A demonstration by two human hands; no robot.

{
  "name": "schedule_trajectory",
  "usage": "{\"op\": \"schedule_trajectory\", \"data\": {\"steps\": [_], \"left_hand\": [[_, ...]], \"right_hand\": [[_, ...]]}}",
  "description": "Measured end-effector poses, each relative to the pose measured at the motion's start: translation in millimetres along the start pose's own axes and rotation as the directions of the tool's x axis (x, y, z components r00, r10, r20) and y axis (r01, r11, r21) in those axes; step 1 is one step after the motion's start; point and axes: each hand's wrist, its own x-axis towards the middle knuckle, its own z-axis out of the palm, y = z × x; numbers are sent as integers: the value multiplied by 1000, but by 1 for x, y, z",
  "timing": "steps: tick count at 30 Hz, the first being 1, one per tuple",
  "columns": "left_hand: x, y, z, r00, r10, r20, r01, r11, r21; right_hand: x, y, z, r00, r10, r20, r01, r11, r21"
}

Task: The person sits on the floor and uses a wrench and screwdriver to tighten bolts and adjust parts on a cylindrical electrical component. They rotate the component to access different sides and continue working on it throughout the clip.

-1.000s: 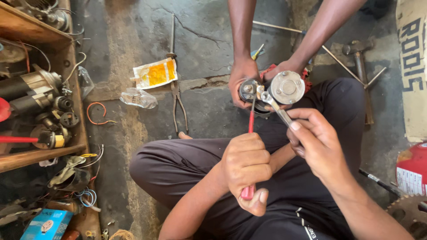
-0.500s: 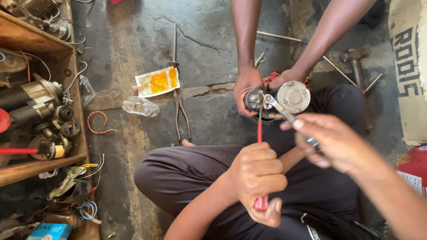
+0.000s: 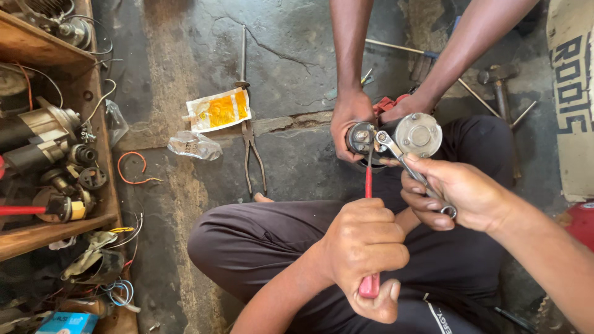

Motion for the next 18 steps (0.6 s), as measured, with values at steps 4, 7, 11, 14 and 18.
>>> {"op": "schedule_trajectory", "data": {"steps": [4,7,11,14,18], "left_hand": [[1,-2,-4,1000,16,24,-15,999,-29],[3,-2,-4,1000,15,11,-15,999,-48],[6,2,0,1000,-5,-3,5,999,-32],[5,5,0,1000,-17,-21,16,999,-30],[3,6,-3,1000,-21,-22,20,998,-53]], "right_hand": [[-3,-7,3,999,7,44,-8,1000,20],[-6,-6,5,1000,-14,-1,14,1000,-1],[-3,7,11,996,-92,4,91,992,92],[-2,21,20,991,-135,10,131,971,198],[-1,33,34,980,-187,-65,197,956,215]]}}
